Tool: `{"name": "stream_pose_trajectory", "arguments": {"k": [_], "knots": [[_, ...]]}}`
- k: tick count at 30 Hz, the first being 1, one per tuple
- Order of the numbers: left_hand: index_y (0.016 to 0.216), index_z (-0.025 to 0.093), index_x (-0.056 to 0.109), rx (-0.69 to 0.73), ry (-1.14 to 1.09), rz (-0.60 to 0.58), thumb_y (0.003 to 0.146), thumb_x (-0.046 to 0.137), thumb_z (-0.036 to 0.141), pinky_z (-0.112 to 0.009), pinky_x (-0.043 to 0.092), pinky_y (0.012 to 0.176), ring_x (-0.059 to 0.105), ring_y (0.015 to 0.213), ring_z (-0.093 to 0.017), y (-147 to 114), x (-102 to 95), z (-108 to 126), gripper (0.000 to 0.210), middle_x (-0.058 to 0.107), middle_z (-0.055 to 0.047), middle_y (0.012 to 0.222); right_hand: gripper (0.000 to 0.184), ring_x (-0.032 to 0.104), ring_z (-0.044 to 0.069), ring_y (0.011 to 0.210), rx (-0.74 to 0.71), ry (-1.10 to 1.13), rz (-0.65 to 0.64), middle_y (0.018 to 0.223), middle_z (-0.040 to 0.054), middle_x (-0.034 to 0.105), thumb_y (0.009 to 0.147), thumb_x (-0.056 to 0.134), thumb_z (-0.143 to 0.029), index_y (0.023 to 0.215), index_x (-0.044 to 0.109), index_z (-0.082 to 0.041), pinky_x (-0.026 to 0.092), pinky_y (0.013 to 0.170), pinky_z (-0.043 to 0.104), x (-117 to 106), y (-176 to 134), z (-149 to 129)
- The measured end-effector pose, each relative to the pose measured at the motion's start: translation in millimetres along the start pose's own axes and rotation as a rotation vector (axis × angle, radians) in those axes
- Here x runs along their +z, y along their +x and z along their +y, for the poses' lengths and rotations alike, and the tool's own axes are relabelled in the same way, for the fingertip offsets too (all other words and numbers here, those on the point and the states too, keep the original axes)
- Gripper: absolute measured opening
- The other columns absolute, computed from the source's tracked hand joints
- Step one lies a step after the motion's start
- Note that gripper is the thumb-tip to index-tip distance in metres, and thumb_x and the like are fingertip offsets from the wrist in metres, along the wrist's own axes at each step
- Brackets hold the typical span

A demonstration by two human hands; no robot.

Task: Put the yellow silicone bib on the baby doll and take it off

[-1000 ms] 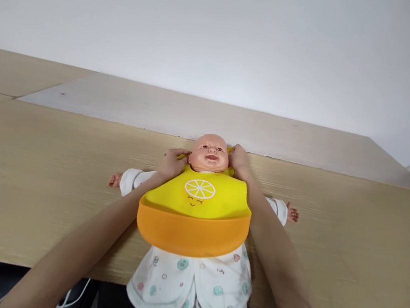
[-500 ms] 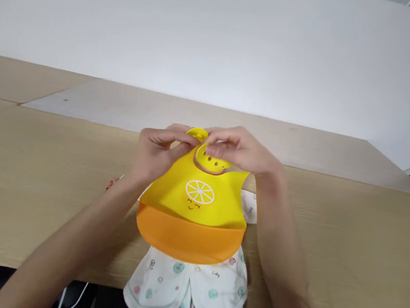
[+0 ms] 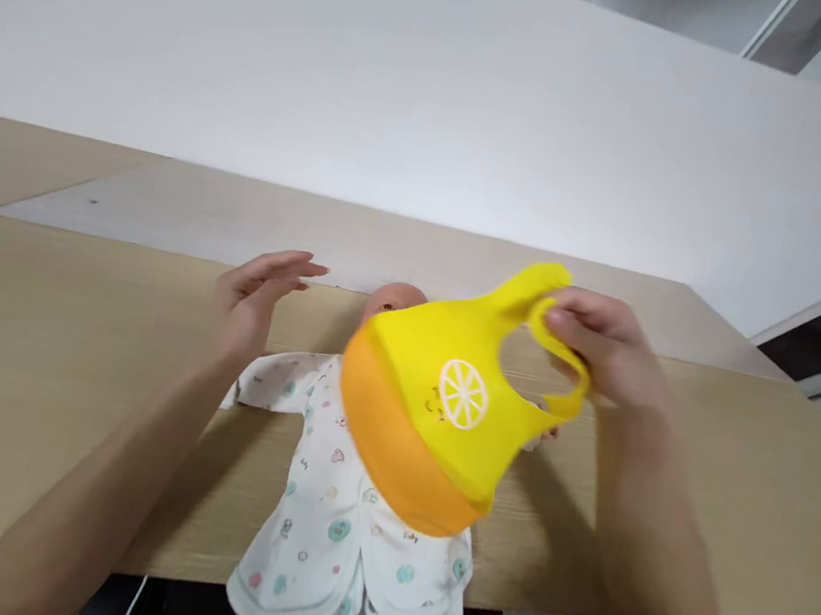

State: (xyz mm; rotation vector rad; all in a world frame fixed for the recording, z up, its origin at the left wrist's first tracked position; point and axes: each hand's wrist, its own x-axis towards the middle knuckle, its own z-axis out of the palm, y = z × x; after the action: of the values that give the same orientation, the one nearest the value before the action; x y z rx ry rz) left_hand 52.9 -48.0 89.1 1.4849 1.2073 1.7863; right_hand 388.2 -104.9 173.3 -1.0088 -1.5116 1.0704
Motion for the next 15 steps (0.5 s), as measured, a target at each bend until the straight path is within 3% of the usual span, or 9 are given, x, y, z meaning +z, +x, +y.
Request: {"name": "stream_pose_trajectory", "arguments": {"k": [2,5,10,15], "knots": [[0.090,0.018,0.070,-0.055,-0.049,0.008,0.074,0.061,0.034,-0.037,0.053,0.082,0.068,0.094,-0.024,1,-6.3,-15,0.025,0.074,-0.007,0.089,0.027,0.028,0.002,0.032,0.069,0.014,0.170,0.053,-0.0035,0.048,0.066,0.079,-0.039,0.075,0.063,-0.019,0.016,0.033,0.018,-36,-31,-2],[0.086,0.017,0.070,-0.144,-0.068,-0.003,0.073,0.061,0.035,-0.037,0.054,0.081,0.068,0.091,-0.025,3,-11.1,-33,0.024,0.073,-0.008,0.083,0.028,0.015,0.002,0.028,0.233,0.036,0.320,0.035,-0.0094,0.021,0.067,0.078,-0.043,0.076,0.061,-0.023,0.010,0.034,0.020,-91,-68,9],[0.082,0.019,0.072,-0.154,0.082,-0.070,0.075,0.060,0.035,-0.037,0.053,0.080,0.067,0.088,-0.023,6,-17.4,-44,0.021,0.073,-0.007,0.083,0.034,0.013,0.001,0.031,0.506,-0.018,0.488,0.036,-0.0088,0.019,0.056,0.082,-0.042,0.074,0.061,-0.023,0.006,0.039,0.020,-179,-89,43],[0.087,0.021,0.071,-0.243,0.217,-0.177,0.073,0.060,0.041,-0.036,0.053,0.084,0.067,0.088,-0.023,11,-26.3,-56,0.027,0.074,-0.006,0.084,0.029,0.012,0.003,0.035,0.561,-0.089,0.597,0.040,-0.0079,0.019,0.055,0.077,-0.041,0.073,0.061,-0.025,0.006,0.040,0.021,-250,-91,70]]}}
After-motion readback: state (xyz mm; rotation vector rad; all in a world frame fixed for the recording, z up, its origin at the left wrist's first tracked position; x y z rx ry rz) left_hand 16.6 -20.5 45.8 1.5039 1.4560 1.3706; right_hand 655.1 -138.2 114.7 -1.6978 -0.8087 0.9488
